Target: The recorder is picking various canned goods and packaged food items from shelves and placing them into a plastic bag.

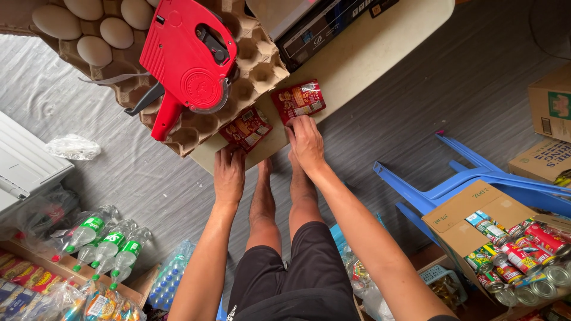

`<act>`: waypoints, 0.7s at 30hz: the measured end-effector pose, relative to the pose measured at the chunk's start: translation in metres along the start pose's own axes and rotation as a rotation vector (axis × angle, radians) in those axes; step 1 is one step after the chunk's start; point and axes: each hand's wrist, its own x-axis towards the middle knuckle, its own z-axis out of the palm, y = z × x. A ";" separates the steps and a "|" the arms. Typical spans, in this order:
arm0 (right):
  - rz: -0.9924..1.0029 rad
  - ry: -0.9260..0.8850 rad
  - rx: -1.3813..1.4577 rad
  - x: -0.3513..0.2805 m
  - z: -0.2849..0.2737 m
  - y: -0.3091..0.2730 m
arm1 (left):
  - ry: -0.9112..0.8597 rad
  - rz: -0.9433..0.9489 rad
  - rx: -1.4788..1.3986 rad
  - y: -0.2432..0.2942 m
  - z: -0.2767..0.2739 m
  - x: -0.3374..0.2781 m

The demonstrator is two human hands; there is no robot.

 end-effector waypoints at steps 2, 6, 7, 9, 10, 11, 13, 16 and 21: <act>-0.002 -0.010 -0.011 0.000 0.001 0.001 | 0.002 -0.005 -0.009 -0.002 0.002 -0.002; -0.026 -0.031 -0.039 -0.002 0.001 0.005 | 0.005 -0.006 -0.055 -0.004 0.004 -0.006; -0.027 -0.032 -0.039 -0.003 0.002 0.006 | 0.005 -0.007 -0.056 -0.004 0.004 -0.006; -0.048 -0.035 -0.052 -0.005 0.003 0.009 | 0.034 -0.035 -0.060 -0.003 0.003 -0.007; -0.049 -0.038 -0.051 -0.006 0.001 0.009 | 0.033 -0.039 -0.059 -0.002 0.000 -0.005; -0.058 -0.045 -0.040 -0.006 0.000 0.009 | 0.024 -0.030 -0.060 -0.001 -0.003 -0.003; -0.065 -0.057 -0.029 -0.008 -0.003 0.009 | 0.013 -0.025 -0.062 -0.001 -0.005 -0.002; -0.092 -0.063 0.006 -0.010 -0.008 0.011 | -0.014 -0.021 -0.053 -0.006 -0.003 -0.003; -0.132 -0.134 -0.019 -0.020 -0.012 0.026 | -0.157 0.080 0.145 -0.012 -0.004 -0.005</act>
